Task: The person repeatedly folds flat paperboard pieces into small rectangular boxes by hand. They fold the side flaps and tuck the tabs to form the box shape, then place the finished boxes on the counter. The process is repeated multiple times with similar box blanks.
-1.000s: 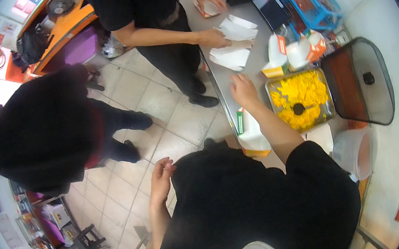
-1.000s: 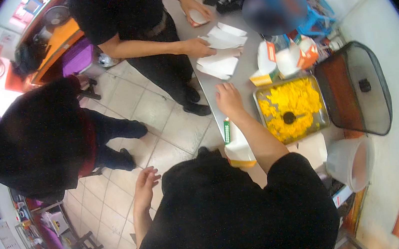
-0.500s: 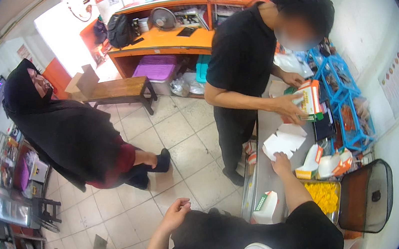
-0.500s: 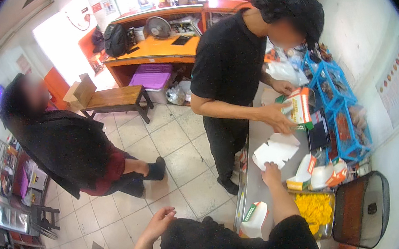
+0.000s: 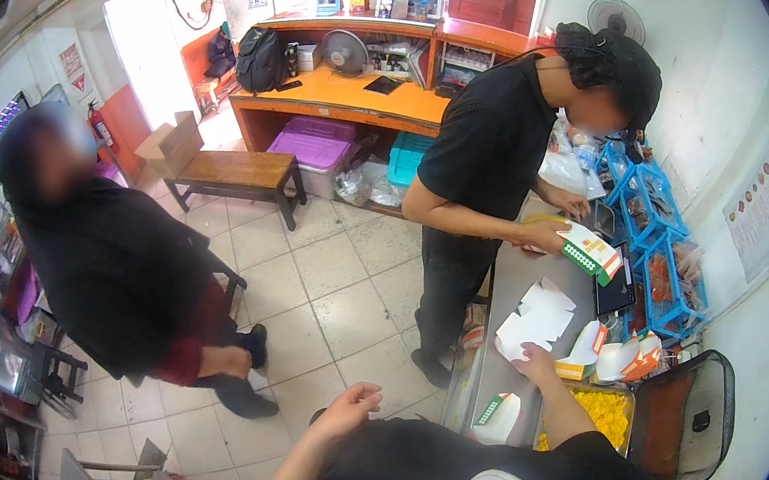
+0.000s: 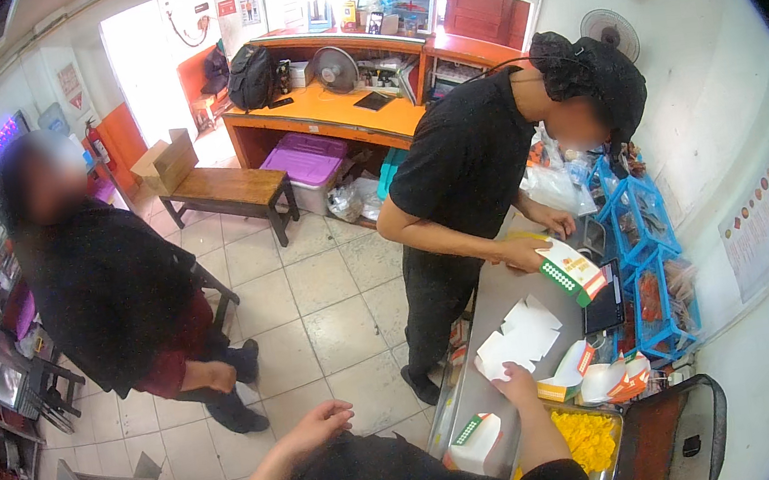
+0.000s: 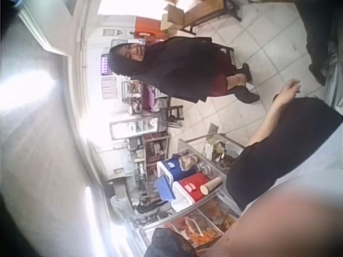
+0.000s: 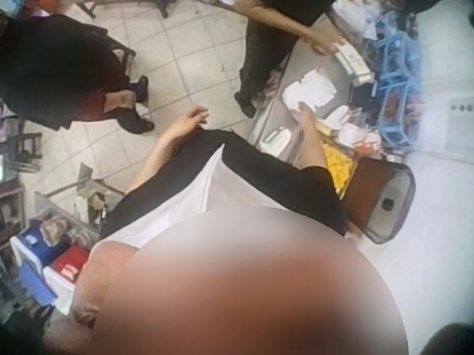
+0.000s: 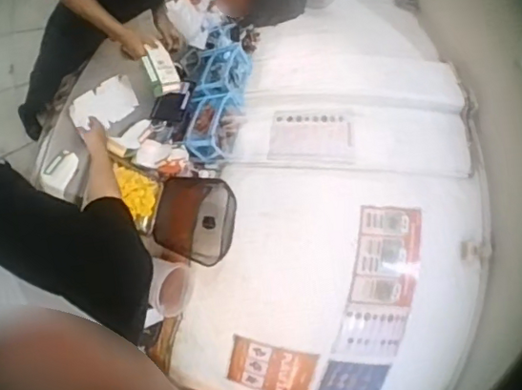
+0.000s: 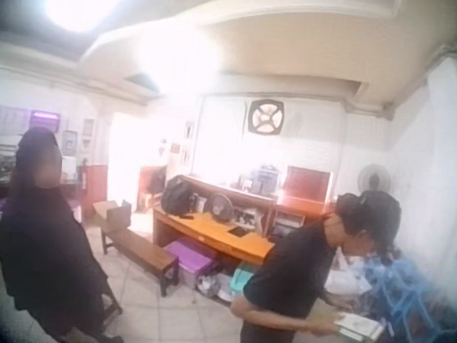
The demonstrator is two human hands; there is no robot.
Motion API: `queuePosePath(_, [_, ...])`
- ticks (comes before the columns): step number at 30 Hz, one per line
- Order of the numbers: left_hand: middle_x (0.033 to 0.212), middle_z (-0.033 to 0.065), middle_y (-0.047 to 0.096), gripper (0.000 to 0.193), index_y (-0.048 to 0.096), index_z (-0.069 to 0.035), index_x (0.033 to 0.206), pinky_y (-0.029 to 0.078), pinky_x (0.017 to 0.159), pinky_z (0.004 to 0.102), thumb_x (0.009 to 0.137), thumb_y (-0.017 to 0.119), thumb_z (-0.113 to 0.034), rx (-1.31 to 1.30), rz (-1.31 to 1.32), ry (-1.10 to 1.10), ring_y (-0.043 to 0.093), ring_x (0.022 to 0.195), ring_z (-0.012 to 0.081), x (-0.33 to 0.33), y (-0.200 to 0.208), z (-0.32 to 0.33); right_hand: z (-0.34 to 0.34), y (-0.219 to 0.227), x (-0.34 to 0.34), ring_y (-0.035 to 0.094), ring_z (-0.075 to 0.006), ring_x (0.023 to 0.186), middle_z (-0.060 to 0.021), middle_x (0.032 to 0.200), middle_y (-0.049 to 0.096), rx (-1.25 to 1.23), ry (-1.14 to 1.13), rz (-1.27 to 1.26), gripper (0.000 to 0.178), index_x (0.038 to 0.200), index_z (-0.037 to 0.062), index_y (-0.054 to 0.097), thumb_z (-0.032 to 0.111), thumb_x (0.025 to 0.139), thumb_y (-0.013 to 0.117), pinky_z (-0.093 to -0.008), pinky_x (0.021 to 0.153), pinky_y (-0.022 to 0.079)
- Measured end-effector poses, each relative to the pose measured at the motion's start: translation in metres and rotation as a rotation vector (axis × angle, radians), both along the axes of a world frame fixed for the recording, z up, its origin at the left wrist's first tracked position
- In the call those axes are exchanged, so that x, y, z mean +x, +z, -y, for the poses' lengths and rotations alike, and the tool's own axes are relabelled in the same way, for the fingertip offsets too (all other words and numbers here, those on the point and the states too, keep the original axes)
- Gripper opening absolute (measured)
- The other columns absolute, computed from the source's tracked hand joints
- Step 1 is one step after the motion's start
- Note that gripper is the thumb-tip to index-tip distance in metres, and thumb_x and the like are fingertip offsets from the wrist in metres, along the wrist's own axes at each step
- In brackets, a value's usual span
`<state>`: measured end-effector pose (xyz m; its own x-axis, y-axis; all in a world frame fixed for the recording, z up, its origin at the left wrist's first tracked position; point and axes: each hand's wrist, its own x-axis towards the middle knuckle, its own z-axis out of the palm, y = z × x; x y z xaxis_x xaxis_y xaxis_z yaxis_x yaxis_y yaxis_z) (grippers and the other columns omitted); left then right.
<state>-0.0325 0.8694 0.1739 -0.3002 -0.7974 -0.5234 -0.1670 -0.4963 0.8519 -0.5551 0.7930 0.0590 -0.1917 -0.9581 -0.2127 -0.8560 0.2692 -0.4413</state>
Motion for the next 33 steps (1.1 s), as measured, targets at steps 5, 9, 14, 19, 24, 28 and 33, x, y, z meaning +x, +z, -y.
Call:
queuePosePath(5, [0.126, 0.0092, 0.067, 0.046, 0.058, -0.007, 0.142, 0.052, 0.094, 0.0346, 0.107, 0.063, -0.035, -0.094, -0.003, -0.14, 0.066, 0.114, 0.0201, -0.011, 0.001, 0.017, -0.012, -0.001, 0.015, 0.063, -0.0359, 0.12, -0.0137, 0.121, 0.07, -0.037, 0.113, -0.2, 0.046, 0.126, 0.0159, 0.076, 0.038, 0.086, 0.081, -0.0452, 0.106, 0.051])
queuePosePath(9, [0.131, 0.013, 0.067, 0.049, 0.057, -0.005, 0.144, 0.052, 0.097, 0.0373, 0.106, 0.062, -0.035, -0.103, 0.021, -0.184, 0.066, 0.114, 0.0231, -0.021, 0.013, 0.016, -0.015, -0.008, 0.008, 0.067, -0.0382, 0.112, -0.0167, 0.113, 0.072, -0.053, 0.156, -0.094, 0.041, 0.123, 0.0129, 0.077, 0.035, 0.088, 0.078, -0.0473, 0.101, 0.053])
queuePosePath(14, [0.128, 0.0115, 0.067, 0.049, 0.056, -0.006, 0.144, 0.052, 0.096, 0.0366, 0.105, 0.063, -0.036, -0.096, 0.013, -0.314, 0.065, 0.113, 0.0212, -0.036, 0.018, 0.008, -0.018, 0.008, 0.006, 0.07, -0.0434, 0.099, -0.0214, 0.101, 0.074, -0.143, 0.008, -0.047, 0.027, 0.111, 0.004, 0.075, 0.024, 0.095, 0.066, -0.0508, 0.09, 0.056])
queuePosePath(19, [0.138, 0.0159, 0.064, 0.053, 0.054, -0.005, 0.147, 0.053, 0.099, 0.0389, 0.106, 0.062, -0.038, -0.06, -0.045, -0.294, 0.066, 0.117, 0.0246, -0.038, 0.01, 0.007, -0.022, 0.104, 0.001, 0.068, -0.044, 0.093, -0.0196, 0.096, 0.072, -0.643, -0.258, -0.377, 0.015, 0.102, 0.0025, 0.071, 0.012, 0.095, 0.062, -0.0509, 0.084, 0.054])
queuePosePath(24, [0.142, 0.0195, 0.06, 0.059, 0.051, -0.004, 0.149, 0.051, 0.105, 0.0446, 0.108, 0.054, -0.047, 0.11, -0.355, -0.056, 0.063, 0.127, 0.0313, -0.026, 0.022, 0.012, -0.045, 0.211, 0.037, 0.066, -0.0399, 0.092, -0.0186, 0.095, 0.07, -0.732, -0.029, -0.143, 0.012, 0.098, 0.0015, 0.07, 0.01, 0.093, 0.062, -0.0495, 0.084, 0.053])
queuePosePath(28, [0.143, 0.0188, 0.057, 0.061, 0.045, -0.008, 0.151, 0.05, 0.109, 0.0504, 0.111, 0.044, -0.054, 0.432, -0.775, 0.258, 0.064, 0.122, 0.033, -0.021, 0.036, 0.025, -0.073, 0.23, 0.143, 0.067, -0.0382, 0.093, -0.0173, 0.097, 0.071, -0.536, 0.427, 0.087, 0.012, 0.097, 0.0024, 0.07, 0.01, 0.088, 0.066, -0.0481, 0.09, 0.052])
queuePosePath(33, [0.147, 0.0228, 0.054, 0.072, 0.022, -0.009, 0.164, 0.051, 0.107, 0.0483, 0.105, 0.059, -0.027, 0.219, -0.708, 0.295, 0.061, 0.127, 0.0355, -0.017, 0.033, 0.034, -0.094, 0.216, 0.256, 0.066, -0.0272, 0.112, -0.007, 0.113, 0.072, -0.549, 1.187, 0.196, 0.021, 0.105, 0.0063, 0.074, 0.014, 0.085, 0.076, -0.0424, 0.097, 0.049])
